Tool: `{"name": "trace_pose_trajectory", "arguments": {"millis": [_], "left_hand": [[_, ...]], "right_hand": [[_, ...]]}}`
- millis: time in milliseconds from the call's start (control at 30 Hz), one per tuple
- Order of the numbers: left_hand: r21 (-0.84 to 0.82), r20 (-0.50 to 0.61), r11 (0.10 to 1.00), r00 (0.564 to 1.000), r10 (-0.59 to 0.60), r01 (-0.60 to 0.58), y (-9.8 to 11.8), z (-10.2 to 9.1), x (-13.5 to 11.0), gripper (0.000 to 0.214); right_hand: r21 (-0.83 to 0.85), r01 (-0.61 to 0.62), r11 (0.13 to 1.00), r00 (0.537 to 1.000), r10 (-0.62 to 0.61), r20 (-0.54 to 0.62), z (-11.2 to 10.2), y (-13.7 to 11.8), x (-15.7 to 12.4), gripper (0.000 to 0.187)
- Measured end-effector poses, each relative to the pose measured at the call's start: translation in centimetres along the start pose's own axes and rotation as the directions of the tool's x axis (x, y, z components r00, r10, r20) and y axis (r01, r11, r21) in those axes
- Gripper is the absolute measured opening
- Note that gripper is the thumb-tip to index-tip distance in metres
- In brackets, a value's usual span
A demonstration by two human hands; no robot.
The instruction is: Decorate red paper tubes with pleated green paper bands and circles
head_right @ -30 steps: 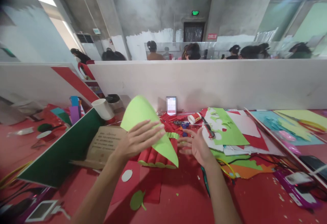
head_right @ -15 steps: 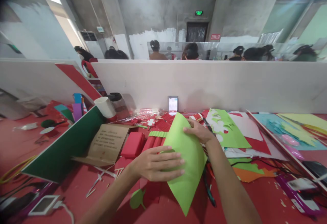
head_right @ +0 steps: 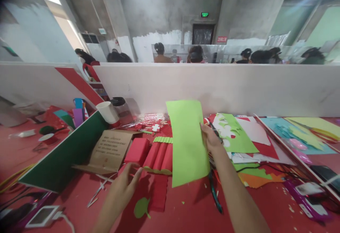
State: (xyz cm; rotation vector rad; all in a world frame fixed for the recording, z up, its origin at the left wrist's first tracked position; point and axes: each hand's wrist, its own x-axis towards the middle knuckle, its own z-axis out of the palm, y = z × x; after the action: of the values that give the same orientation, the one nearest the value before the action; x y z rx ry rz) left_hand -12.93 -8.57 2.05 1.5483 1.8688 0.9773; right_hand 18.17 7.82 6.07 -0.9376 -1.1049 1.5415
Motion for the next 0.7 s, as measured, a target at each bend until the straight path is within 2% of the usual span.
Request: {"name": "trace_pose_trajectory", "arguments": {"millis": [67,133,200,300,400,500,600,700], "left_hand": [[-0.221,0.154,0.966,0.983,-0.101,0.134,-0.5,0.4,-0.7,0.038],[-0.432,0.295,0.863,0.945,-0.140,0.262,-0.5,1.1,-1.3,0.047],[-0.550,0.394,0.736,0.899,-0.189,0.395,-0.3,1.8,-1.8,0.054],[-0.637,0.485,0.564,0.842,-0.236,0.525,-0.1,2.9,-2.3,0.070],[-0.691,0.496,0.469,0.833,-0.245,0.550,-0.4,4.3,-2.4,0.094],[-0.715,0.455,0.483,0.861,-0.225,0.504,-0.7,5.3,-2.4,0.102],[-0.691,0.404,0.601,0.904,-0.138,0.401,-0.3,5.2,-2.2,0.096],[-0.607,0.381,0.736,0.922,-0.060,0.299,1.0,3.9,-1.7,0.094]], "right_hand": [[-0.003,-0.040,0.999,0.997,0.041,0.061,1.1,0.4,1.3,0.045],[-0.071,-0.134,0.988,0.969,0.146,0.201,2.1,0.7,2.6,0.043],[-0.146,-0.210,0.967,0.927,0.244,0.284,2.9,1.0,3.8,0.038],[-0.233,-0.291,0.928,0.878,0.356,0.321,3.4,1.5,5.2,0.031],[-0.276,-0.351,0.895,0.843,0.430,0.323,3.3,2.0,5.7,0.029],[-0.255,-0.367,0.895,0.846,0.435,0.309,2.7,2.3,4.9,0.029],[-0.209,-0.348,0.914,0.870,0.398,0.291,1.8,2.2,3.2,0.029],[-0.066,-0.316,0.946,0.912,0.322,0.254,1.0,1.8,1.1,0.028]]}}
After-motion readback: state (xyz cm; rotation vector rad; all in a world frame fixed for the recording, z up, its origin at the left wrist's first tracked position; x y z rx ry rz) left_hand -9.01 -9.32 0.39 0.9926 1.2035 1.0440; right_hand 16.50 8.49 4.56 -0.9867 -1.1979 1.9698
